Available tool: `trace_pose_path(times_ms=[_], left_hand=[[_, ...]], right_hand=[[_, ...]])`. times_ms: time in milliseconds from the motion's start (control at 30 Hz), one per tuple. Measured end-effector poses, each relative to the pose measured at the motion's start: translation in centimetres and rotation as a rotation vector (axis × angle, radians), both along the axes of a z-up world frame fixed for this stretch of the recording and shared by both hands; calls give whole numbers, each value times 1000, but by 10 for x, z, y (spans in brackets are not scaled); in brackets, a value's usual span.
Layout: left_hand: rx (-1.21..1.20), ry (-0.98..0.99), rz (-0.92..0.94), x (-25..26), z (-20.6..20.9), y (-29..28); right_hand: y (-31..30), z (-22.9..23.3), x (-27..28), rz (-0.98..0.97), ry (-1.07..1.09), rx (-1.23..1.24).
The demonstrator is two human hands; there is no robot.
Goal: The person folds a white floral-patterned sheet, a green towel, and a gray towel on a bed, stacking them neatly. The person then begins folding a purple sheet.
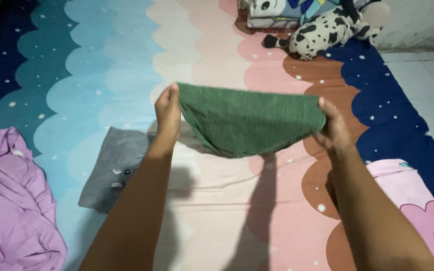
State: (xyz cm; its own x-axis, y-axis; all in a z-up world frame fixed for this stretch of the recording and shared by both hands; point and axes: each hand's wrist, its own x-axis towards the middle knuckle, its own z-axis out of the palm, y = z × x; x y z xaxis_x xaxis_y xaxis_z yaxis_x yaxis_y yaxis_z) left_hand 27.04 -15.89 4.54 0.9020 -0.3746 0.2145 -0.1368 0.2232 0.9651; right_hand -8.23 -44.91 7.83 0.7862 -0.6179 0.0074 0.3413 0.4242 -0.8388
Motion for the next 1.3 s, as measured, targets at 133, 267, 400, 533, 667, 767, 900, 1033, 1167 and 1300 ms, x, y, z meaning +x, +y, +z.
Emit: trace_pose_path(times_ms=[133, 267, 400, 533, 667, 767, 900, 1033, 1167, 1300], left_hand=[[253, -96, 119, 35, 22, -18], [268, 22, 5, 53, 21, -28], [94, -68, 60, 68, 56, -50], [-255, -35, -123, 76, 119, -53], [-213, -65, -60, 68, 155, -31], [-13, -111, 51, 52, 132, -2], [184, -81, 67, 8, 24, 49], [670, -338, 164, -43, -125, 118], [934, -288, 28, -117, -236, 186], [967, -252, -68, -177, -266, 239]], right_hand=[[-18, 36, 31, -35, 100, -120], [-30, 27, 55, -152, 295, -158], [-50, 42, 84, -225, 30, -152], [-56, 91, 102, -229, -186, -195], [-49, 120, 95, -218, -173, -119], [-33, 95, 83, -195, -147, -105], [2, 3, 50, -321, 94, -231], [44, -107, -4, -337, 490, -101], [95, -198, -78, -190, 667, -316], [137, -252, -136, -142, 812, -297]])
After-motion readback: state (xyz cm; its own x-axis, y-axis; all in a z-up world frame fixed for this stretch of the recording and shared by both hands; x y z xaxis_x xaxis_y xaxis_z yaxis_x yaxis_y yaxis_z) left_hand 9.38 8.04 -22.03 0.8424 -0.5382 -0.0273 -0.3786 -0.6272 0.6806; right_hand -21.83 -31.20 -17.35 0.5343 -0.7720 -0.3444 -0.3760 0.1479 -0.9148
